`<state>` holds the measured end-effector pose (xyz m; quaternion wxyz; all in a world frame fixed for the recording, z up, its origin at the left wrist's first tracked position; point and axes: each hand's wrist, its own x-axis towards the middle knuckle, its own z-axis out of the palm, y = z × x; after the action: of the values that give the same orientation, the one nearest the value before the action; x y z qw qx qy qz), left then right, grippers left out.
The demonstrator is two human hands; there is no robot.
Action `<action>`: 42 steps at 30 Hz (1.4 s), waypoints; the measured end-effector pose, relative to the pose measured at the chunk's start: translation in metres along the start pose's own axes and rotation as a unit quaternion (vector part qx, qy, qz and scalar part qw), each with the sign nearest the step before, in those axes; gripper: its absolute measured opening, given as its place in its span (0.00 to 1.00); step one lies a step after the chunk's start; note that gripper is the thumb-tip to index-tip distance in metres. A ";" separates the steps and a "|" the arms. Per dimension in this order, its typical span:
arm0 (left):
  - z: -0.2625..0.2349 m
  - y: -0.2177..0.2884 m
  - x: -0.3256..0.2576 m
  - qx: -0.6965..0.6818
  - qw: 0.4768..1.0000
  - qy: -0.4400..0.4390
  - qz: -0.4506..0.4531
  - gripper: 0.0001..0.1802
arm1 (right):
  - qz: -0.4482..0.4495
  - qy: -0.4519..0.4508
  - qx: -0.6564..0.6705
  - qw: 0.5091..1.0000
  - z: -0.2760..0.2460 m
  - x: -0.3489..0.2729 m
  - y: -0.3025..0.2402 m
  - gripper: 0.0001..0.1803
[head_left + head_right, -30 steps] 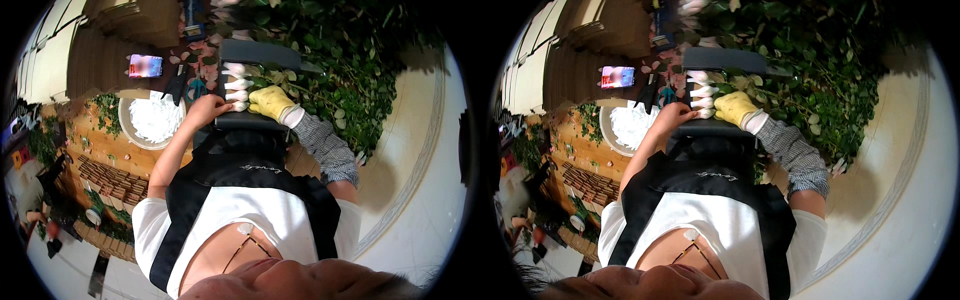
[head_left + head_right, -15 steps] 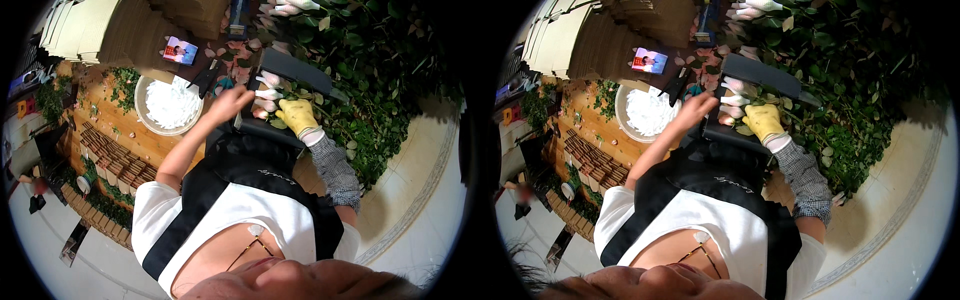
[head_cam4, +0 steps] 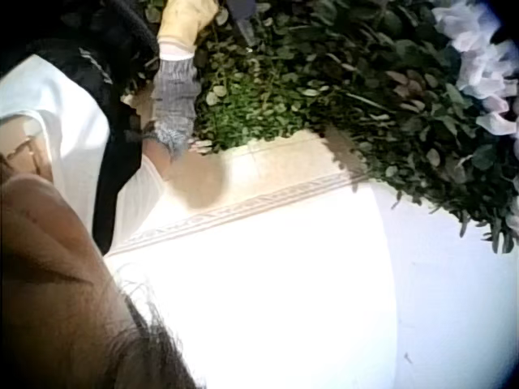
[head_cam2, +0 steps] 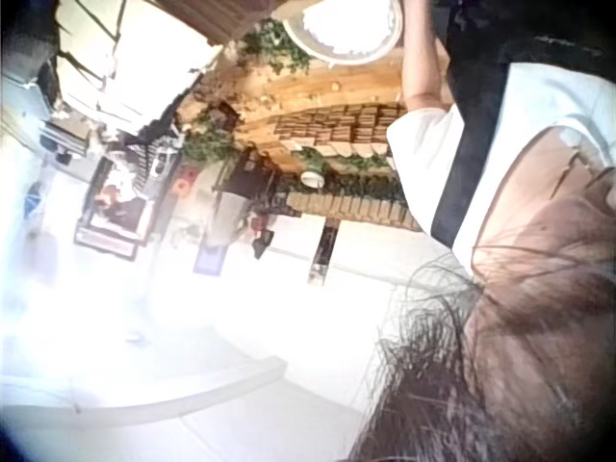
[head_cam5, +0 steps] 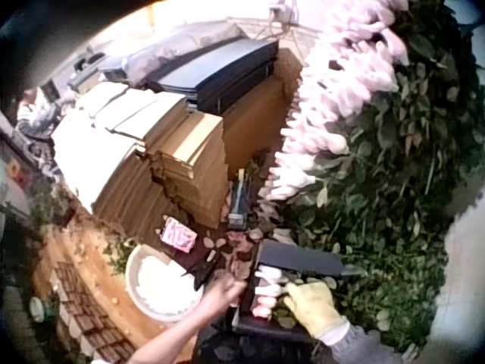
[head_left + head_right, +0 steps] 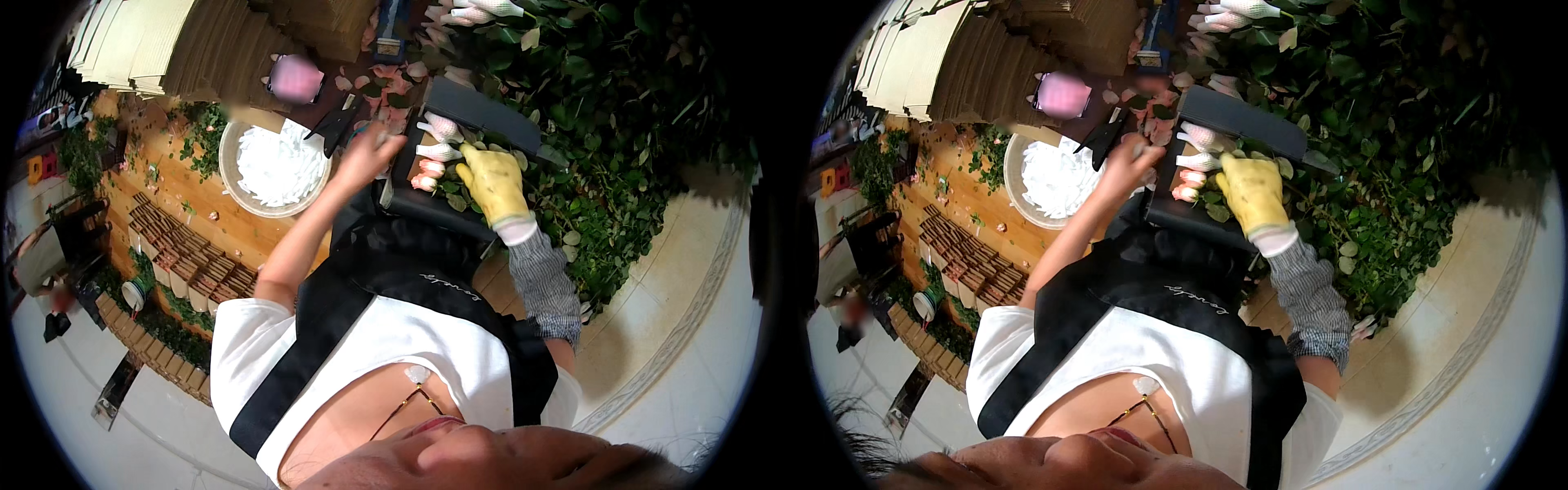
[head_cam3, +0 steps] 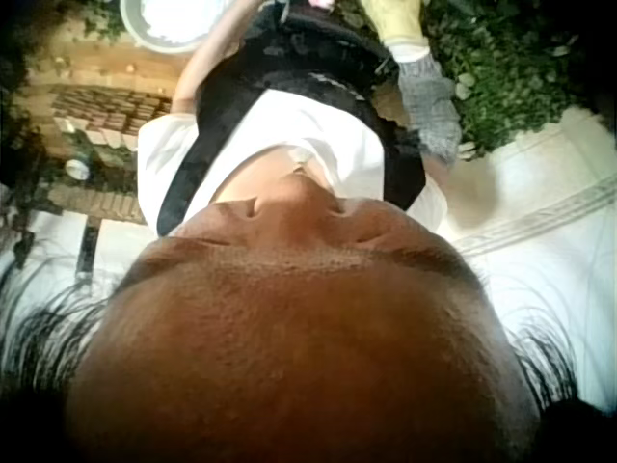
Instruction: The person picks up roses one at a time from a pile, arranges them together, and wraps the bunch with dark paper and brown paper. They secure the wrap using a tape dispenser.
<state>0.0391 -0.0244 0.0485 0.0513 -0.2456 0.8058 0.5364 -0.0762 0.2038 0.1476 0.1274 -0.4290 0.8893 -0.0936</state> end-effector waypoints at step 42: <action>0.003 0.057 0.001 0.062 0.979 0.079 0.177 0.15 | 0.240 0.099 0.060 0.964 0.066 -0.002 0.035 0.11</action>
<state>0.0118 -0.0047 0.0951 -0.0932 -0.1370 0.8699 0.4645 -0.0812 0.2232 0.0757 0.0824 -0.1832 0.9672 -0.1553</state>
